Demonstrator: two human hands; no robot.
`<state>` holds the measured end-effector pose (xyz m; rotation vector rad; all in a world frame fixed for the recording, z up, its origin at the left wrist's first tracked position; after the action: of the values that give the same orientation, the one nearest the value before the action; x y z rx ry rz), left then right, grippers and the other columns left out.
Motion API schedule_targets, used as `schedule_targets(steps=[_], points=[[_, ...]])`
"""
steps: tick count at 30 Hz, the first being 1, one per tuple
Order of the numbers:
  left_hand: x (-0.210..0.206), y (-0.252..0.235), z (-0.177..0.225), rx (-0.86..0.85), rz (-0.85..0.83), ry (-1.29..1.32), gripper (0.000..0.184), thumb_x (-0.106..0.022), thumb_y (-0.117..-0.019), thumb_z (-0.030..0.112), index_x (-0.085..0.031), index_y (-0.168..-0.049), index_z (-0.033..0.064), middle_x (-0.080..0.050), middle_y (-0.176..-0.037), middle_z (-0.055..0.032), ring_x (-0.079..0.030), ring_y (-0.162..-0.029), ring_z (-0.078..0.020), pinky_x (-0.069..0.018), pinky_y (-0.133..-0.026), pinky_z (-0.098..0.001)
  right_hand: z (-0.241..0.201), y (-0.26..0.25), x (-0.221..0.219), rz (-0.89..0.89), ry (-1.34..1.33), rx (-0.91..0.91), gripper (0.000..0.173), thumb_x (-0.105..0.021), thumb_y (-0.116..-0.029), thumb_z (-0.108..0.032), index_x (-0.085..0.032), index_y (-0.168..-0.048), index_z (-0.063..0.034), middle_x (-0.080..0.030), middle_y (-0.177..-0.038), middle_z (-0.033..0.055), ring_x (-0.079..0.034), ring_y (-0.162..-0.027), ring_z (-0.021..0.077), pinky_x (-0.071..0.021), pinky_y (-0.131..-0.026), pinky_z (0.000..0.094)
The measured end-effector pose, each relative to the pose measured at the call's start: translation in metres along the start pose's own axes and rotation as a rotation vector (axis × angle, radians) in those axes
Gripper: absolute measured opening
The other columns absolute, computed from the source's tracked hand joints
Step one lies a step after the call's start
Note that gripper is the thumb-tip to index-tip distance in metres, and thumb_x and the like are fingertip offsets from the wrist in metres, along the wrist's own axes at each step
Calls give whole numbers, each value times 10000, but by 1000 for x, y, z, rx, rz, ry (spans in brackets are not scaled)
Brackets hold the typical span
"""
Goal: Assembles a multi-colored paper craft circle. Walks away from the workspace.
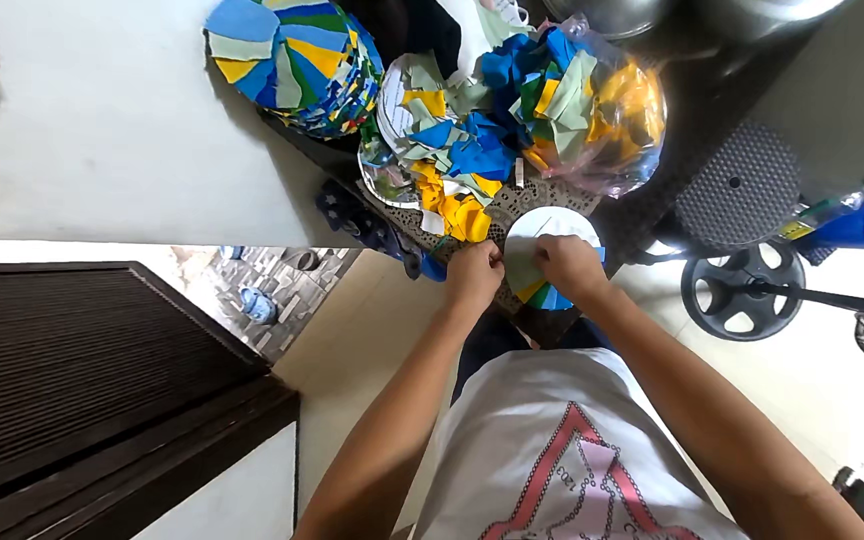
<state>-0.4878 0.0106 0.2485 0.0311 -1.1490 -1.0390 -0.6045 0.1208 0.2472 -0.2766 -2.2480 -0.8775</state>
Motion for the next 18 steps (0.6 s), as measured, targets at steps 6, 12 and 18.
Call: schedule_targets(steps=[6, 12, 18], points=[[-1, -1, -3, 22, 10, 38, 240, -658, -969, 56, -658, -1202, -4, -725, -1040, -194, -705, -983, -354, -548, -890, -557, -1, -1, -1, -10, 19, -5, 193, -580, -1023, -131, -713, -1090, -9, -729, -1030, 211, -699, -1033, 416, -536, -852, 625], [-5, 7, -12, -42, 104, 138, 310, -681, -948, 20, -595, -1243, -14, -692, -1079, -185, -697, -971, -314, -566, -876, -488, -4, -1, 0, -23, 34, -28, 188, -579, -1023, -128, -707, -1089, -7, -724, -1037, 219, -694, -1040, 424, -534, -849, 628], [-18, 19, -14, -160, 198, 101, 244, -667, -937, 4, -701, -1178, -19, -675, -1202, -205, -697, -1024, -317, -573, -904, -478, -5, -2, 0, -26, 53, -36, 186, -571, -1022, -127, -705, -1078, -11, -724, -1023, 214, -699, -1025, 416, -538, -841, 615]])
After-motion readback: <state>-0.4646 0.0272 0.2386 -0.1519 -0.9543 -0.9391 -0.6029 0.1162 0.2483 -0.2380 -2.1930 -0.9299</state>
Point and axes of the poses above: each hand's wrist, its own y-axis away from the middle knuckle, its own x-axis out of the back of the hand, z = x × y, the point moved 3 cm from there along -y, towards the middle knuckle
